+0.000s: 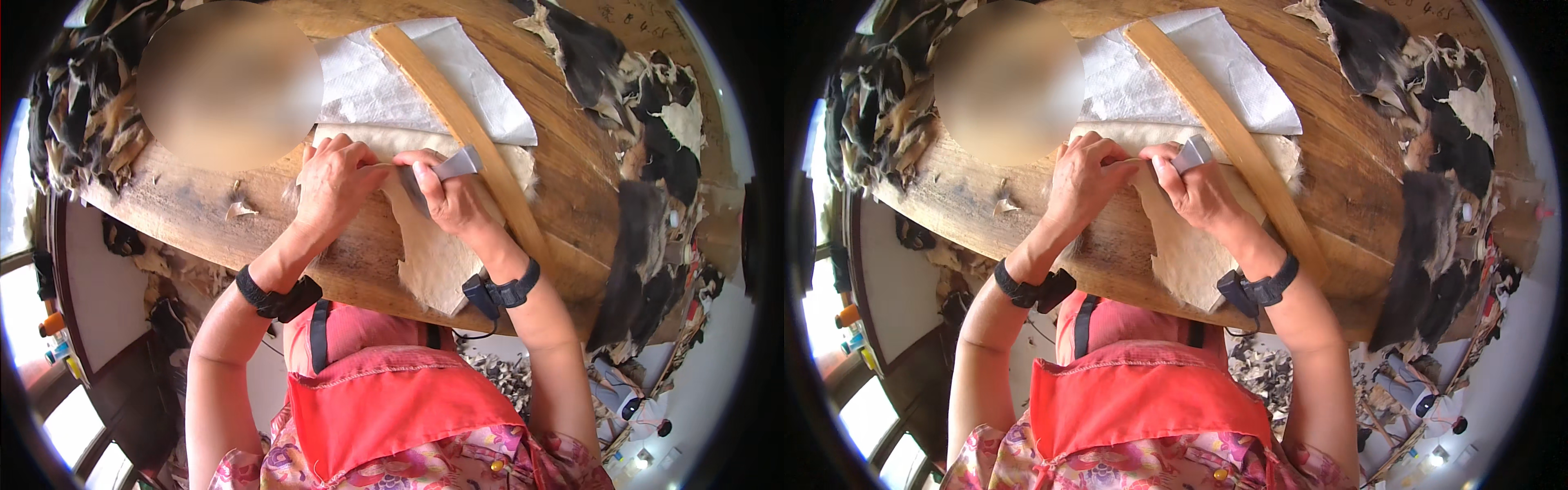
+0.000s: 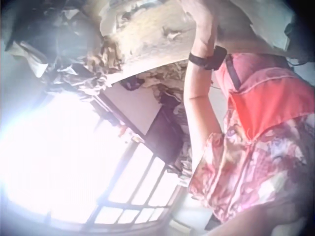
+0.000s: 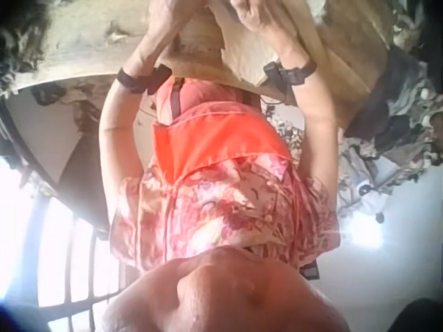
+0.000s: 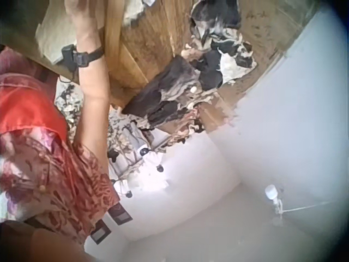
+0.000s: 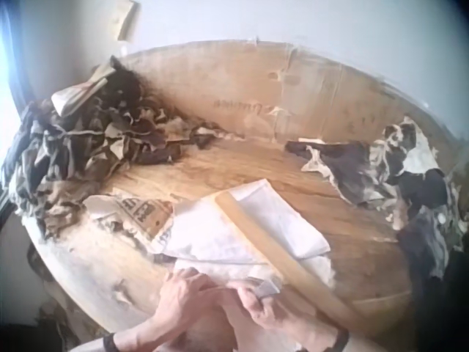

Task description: The recorder uses a knife to cut fur, a needle to sew pieces together, and then sorts through a large pile of fur scraps on a workbench.

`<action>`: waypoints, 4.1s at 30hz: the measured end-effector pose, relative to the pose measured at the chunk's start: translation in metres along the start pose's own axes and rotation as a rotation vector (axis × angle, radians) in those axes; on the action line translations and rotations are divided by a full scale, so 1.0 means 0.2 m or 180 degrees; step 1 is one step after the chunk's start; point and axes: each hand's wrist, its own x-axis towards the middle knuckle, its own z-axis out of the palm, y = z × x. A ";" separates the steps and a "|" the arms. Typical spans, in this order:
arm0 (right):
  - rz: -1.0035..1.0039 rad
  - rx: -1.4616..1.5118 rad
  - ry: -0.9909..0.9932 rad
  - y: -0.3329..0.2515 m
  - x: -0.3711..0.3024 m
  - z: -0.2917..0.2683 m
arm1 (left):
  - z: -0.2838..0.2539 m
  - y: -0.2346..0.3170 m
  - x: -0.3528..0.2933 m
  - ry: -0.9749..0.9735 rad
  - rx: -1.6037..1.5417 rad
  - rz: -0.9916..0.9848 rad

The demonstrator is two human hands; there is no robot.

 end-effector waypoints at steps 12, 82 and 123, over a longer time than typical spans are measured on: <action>0.0440 0.0147 0.0135 0.01 -0.03 0.00 | 0.09 0.03 0.01 0.0151 0.0078 0.0111; 0.0788 -0.1975 0.0414 -0.05 -0.54 -0.59 | 0.12 0.20 -0.75 0.0924 0.0308 0.0292; 0.3236 0.0355 0.2338 0.18 -0.15 -0.61 | -0.39 -0.22 0.86 -0.1151 -0.1392 0.0603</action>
